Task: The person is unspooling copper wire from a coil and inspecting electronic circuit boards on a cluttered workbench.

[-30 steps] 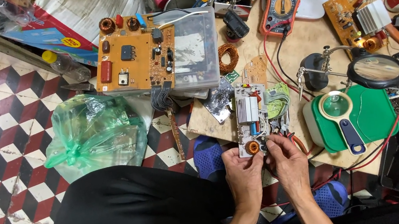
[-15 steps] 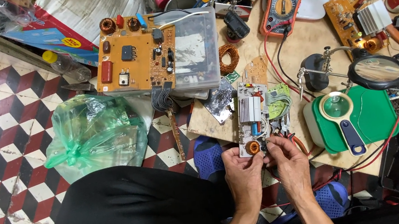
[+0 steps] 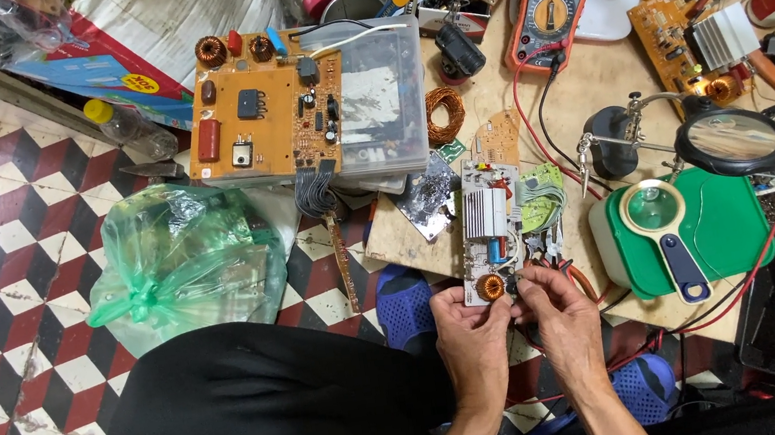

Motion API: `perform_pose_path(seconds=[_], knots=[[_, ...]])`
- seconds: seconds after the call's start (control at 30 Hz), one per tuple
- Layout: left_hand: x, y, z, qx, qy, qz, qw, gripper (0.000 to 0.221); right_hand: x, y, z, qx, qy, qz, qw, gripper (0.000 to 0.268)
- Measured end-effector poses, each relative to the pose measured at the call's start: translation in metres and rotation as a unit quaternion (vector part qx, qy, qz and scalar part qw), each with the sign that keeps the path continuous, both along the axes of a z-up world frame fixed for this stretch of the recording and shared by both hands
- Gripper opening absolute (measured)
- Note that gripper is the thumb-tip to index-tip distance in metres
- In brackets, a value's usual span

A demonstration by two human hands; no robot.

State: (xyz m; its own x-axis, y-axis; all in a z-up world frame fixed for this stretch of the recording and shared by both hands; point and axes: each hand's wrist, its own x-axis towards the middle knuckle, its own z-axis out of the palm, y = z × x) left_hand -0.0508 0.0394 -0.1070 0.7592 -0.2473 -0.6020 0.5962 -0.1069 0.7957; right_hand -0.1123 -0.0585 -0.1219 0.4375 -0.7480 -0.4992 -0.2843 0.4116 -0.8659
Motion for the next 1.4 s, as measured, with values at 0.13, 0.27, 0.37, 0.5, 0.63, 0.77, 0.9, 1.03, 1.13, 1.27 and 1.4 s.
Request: perform_pose_path(seconds=[0.13,0.27,0.37,0.5,0.63,0.77,0.9,1.03,1.13,1.27,1.4], knots=[[0.001,0.001,0.005,0.009,-0.003,-0.009,1.0,0.052,0.001,0.001,0.004,0.001,0.011,0.001,1.0,0.028],[0.002,-0.001,0.001,0.037,0.004,0.007,0.999,0.055,0.002,0.001,0.007,0.007,0.011,-0.002,1.0,0.03],[0.002,-0.002,-0.005,0.03,0.019,0.02,0.999,0.054,0.002,0.001,0.005,0.02,0.013,-0.004,1.0,0.032],[0.002,-0.002,-0.003,0.036,0.012,0.019,0.999,0.053,0.001,0.0,0.003,0.019,0.008,-0.001,1.0,0.031],[0.002,-0.003,0.0,0.053,0.016,0.007,0.998,0.053,-0.001,-0.001,-0.004,0.016,0.005,-0.002,1.0,0.029],[0.0,-0.003,-0.007,0.041,-0.005,0.01,0.999,0.05,0.0,-0.002,-0.002,0.026,0.005,-0.011,1.0,0.03],[0.0,-0.004,0.005,0.005,-0.023,-0.001,1.0,0.048,-0.002,-0.004,-0.009,0.034,-0.021,-0.025,0.999,0.025],[-0.001,-0.005,0.008,0.006,-0.049,-0.011,0.999,0.042,-0.002,-0.003,-0.009,0.04,-0.017,-0.043,0.998,0.022],[0.001,-0.005,0.012,0.008,-0.044,-0.017,0.999,0.042,-0.002,-0.003,-0.008,0.021,-0.009,-0.034,0.999,0.02],[0.0,-0.005,0.009,0.011,-0.057,-0.013,0.998,0.043,-0.006,-0.004,-0.018,0.013,-0.026,-0.026,0.999,0.02],[0.0,-0.004,0.011,-0.006,-0.05,-0.007,0.999,0.043,-0.006,-0.005,-0.02,0.0,-0.02,-0.015,1.0,0.021]])
